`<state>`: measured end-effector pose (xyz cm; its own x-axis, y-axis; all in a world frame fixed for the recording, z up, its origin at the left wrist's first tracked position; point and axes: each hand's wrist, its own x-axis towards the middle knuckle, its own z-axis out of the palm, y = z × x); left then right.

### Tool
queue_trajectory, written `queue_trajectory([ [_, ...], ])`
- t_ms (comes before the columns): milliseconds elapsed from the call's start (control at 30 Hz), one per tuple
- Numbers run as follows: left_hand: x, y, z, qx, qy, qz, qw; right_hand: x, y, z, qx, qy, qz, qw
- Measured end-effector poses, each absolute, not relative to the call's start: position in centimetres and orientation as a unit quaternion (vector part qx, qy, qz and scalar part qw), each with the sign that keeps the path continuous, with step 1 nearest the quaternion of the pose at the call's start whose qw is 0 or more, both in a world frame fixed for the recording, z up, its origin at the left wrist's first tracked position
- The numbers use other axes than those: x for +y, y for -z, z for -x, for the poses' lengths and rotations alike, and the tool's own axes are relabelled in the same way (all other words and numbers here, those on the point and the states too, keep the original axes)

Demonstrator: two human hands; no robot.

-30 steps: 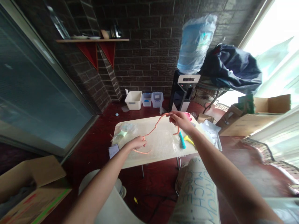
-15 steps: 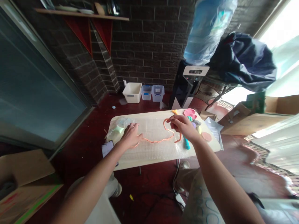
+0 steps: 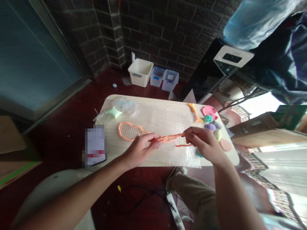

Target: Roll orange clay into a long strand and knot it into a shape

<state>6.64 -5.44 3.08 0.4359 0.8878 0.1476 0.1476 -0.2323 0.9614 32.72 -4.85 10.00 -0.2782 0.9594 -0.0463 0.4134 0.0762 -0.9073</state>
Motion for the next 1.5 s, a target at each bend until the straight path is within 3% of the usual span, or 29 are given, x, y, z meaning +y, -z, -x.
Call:
queue_trajectory([
  [133, -5.3, -3.4, -6.6, 0.381, -0.363, -0.728, 0.439, -5.5, -10.0, -31.8, -0.707, -0.458, 0.481, 0.243],
  [367, -5.0, -4.3, -6.4, 0.374, -0.377, -0.752, 0.39, -5.5, -9.0, -30.0, -0.665, -0.502, 0.475, 0.284],
  [533, -5.0, -4.1, -6.0, 0.367, -0.398, -0.739, 0.401, -5.3, -8.5, -29.6, -0.689, -0.483, 0.462, 0.281],
  [700, -5.2, -4.1, -6.0, 0.359, -0.425, -0.756, 0.345, -5.6, -8.6, -28.6, -0.689, -0.49, 0.46, 0.271],
  [867, -5.5, -4.4, -5.8, 0.35, -0.442, -0.767, 0.306, -5.9, -8.0, -27.4, -0.698, -0.44, 0.456, 0.333],
  [1167, -5.1, -4.1, -5.9, 0.384, -0.448, -0.639, 0.494, -5.1, -7.8, -27.1, -0.711, -0.411, 0.42, 0.385],
  [1500, -4.9, -4.2, -5.8, 0.379, -0.479, -0.625, 0.487, -5.0, -6.5, -26.5, -0.654, -0.471, 0.444, 0.392],
])
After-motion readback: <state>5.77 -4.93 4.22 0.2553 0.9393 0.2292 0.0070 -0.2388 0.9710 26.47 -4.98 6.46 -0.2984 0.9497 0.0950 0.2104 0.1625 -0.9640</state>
